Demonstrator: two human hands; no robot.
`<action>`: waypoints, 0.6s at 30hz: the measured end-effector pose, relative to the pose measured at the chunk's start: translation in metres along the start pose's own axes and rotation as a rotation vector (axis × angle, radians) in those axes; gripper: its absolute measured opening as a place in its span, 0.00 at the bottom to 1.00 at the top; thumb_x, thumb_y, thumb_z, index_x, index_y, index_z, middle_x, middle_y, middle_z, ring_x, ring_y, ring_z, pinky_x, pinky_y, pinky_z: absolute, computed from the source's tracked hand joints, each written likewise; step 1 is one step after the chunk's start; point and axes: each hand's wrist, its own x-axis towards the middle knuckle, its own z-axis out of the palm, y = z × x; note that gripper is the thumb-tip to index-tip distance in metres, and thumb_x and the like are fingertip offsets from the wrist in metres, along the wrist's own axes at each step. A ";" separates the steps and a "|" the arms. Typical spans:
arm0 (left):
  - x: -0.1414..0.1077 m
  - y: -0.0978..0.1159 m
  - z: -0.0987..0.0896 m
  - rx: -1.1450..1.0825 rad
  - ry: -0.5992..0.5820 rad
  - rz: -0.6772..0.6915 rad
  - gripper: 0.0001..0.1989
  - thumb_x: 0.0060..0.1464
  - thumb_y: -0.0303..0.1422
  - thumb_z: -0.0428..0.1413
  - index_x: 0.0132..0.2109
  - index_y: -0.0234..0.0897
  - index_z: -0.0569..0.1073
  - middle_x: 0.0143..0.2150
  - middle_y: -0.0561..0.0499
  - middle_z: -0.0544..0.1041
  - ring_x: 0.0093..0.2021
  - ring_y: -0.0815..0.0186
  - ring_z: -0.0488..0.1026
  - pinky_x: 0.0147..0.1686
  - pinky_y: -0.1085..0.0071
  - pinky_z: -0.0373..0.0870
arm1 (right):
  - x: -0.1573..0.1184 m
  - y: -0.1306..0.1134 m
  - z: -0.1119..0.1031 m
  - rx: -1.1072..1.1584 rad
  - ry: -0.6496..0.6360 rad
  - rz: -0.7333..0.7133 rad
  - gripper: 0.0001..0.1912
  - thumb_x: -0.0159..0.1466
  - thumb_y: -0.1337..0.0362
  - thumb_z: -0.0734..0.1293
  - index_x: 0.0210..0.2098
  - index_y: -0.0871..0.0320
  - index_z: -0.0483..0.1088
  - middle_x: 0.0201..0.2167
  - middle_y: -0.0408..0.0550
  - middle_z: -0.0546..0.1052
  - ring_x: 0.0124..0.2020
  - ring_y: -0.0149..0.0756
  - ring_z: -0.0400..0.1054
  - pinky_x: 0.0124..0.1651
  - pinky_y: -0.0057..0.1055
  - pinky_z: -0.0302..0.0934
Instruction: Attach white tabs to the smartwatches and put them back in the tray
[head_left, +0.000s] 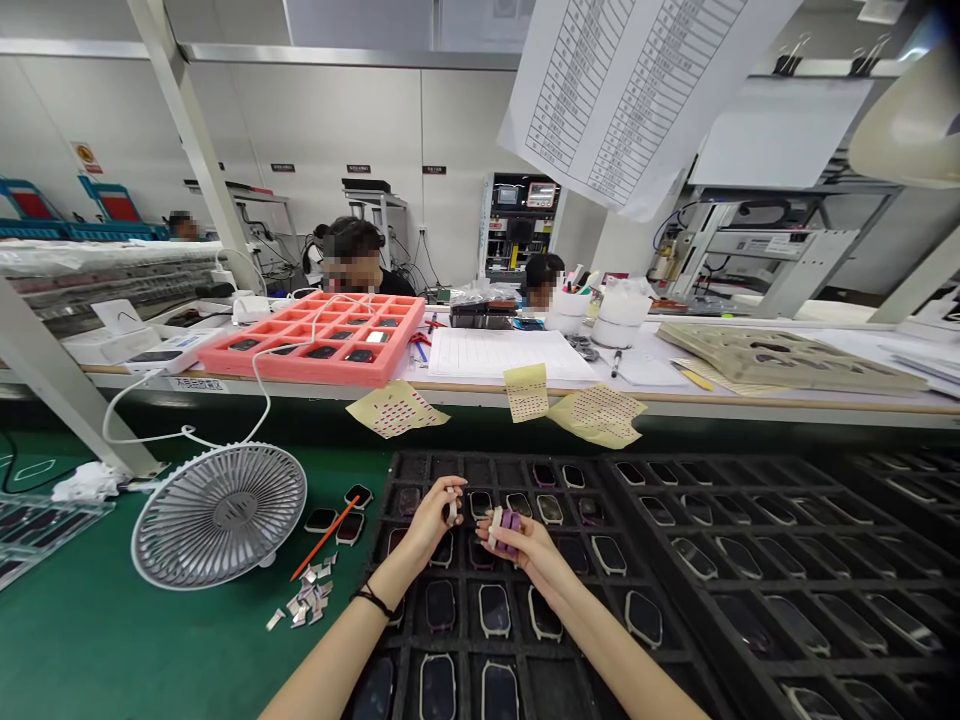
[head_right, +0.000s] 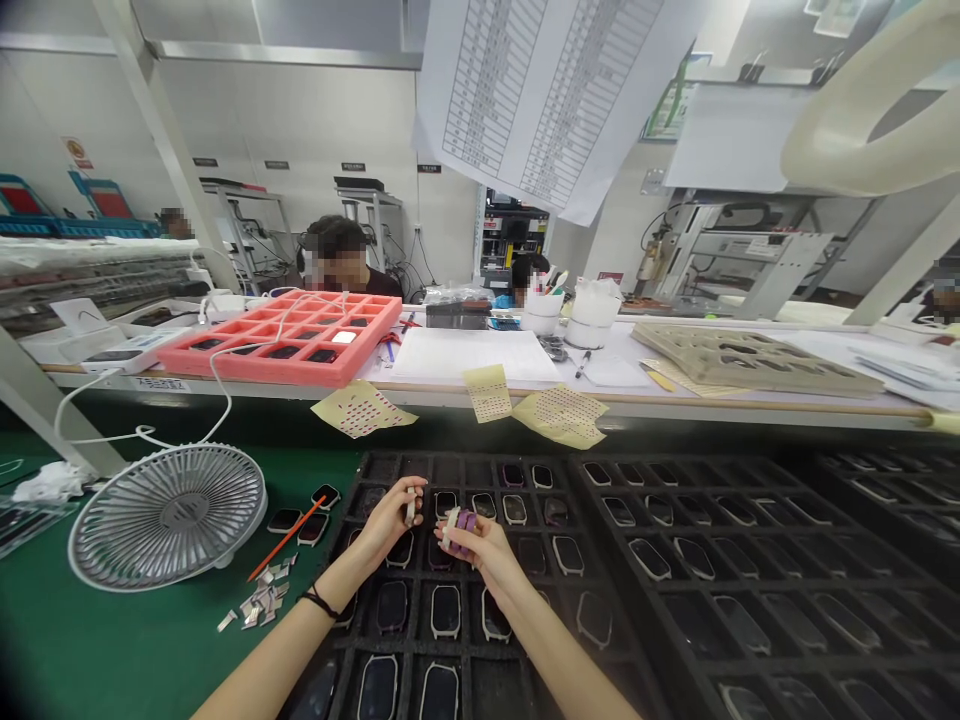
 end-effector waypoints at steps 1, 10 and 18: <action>0.000 0.000 0.000 0.002 0.000 0.001 0.12 0.39 0.30 0.56 0.36 0.36 0.75 0.32 0.54 0.66 0.28 0.72 0.62 0.24 0.77 0.61 | 0.000 0.000 0.000 -0.002 -0.003 0.000 0.24 0.38 0.62 0.81 0.33 0.63 0.77 0.33 0.55 0.82 0.37 0.47 0.77 0.43 0.40 0.70; -0.002 0.002 0.001 0.018 0.005 -0.002 0.12 0.40 0.31 0.56 0.36 0.36 0.74 0.32 0.54 0.66 0.28 0.72 0.63 0.25 0.76 0.61 | 0.003 0.005 -0.003 0.019 -0.019 -0.014 0.24 0.39 0.62 0.80 0.35 0.63 0.77 0.34 0.56 0.82 0.38 0.49 0.77 0.45 0.44 0.70; -0.002 0.002 0.002 0.027 0.006 -0.008 0.12 0.39 0.31 0.57 0.36 0.36 0.74 0.31 0.53 0.66 0.29 0.71 0.62 0.25 0.76 0.62 | 0.003 0.005 -0.003 0.019 -0.029 -0.013 0.23 0.40 0.62 0.80 0.35 0.64 0.76 0.34 0.57 0.82 0.39 0.51 0.77 0.47 0.46 0.69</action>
